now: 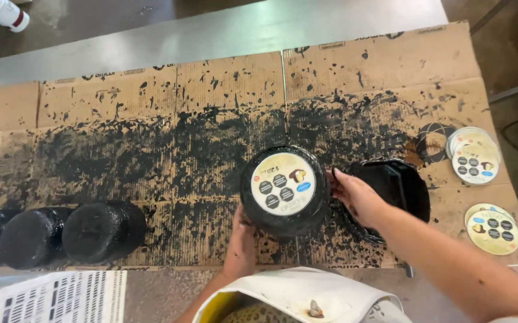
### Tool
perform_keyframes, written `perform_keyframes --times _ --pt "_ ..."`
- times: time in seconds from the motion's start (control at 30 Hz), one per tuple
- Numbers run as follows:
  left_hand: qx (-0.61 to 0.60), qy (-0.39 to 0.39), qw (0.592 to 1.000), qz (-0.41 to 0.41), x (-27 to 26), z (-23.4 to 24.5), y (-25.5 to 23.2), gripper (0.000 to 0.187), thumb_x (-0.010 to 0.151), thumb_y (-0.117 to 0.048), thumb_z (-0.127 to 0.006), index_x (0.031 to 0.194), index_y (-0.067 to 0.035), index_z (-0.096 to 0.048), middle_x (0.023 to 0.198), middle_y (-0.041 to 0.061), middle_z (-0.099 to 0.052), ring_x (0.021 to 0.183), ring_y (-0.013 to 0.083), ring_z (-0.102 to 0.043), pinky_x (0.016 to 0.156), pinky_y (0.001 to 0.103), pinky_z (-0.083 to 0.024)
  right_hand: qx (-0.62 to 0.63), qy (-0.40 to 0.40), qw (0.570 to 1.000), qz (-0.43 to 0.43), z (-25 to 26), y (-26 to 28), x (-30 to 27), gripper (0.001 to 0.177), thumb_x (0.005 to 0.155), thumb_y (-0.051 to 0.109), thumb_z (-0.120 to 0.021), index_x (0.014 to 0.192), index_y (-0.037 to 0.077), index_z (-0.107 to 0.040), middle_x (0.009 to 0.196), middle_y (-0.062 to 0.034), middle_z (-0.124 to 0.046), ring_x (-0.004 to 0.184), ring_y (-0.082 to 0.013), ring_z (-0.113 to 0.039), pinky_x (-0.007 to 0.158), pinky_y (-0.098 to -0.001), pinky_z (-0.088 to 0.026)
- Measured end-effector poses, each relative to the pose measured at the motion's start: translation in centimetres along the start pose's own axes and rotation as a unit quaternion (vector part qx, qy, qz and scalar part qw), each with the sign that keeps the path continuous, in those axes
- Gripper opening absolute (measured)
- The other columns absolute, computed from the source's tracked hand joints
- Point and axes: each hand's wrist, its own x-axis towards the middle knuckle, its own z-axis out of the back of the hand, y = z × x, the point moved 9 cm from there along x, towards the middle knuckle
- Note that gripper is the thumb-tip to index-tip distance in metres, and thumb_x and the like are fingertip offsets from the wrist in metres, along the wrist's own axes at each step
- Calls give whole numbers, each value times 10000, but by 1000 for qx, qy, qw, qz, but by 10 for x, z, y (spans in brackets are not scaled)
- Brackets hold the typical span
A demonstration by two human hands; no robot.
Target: Applying black wax to cheese wheels with a brush, labeling them, and placing them into a storage crate.
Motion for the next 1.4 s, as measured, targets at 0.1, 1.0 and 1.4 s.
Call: perform_keyframes --times 0.1,1.0,1.4 --pt "81 75 994 17 16 -40 -43 726 990 -554 -255 1515 -83 -428 1499 186 -543 1452 330 -431 1208 489 -356 9 -53 999 -2 -15 5 -50 540 1032 320 -380 1414 2 -591 1325 -167 -689 1213 -271 -606 1086 -397 -444" --pt "52 -71 990 109 23 74 22 646 1054 -564 -291 1625 -261 -306 1676 84 -306 1560 350 -202 1268 579 -95 -520 -302 787 139 185 -140 -177 433 942 410 -708 1175 60 -602 947 -186 -666 975 -414 -670 904 -516 -536" --pt "85 3 995 50 5 94 -1 662 1031 -566 -304 1517 -117 -331 1544 193 -407 1388 355 -386 1128 546 -318 -504 -273 796 195 162 -100 -221 266 1033 314 -581 1215 135 -652 963 -128 -665 1033 -395 -659 905 -487 -547"
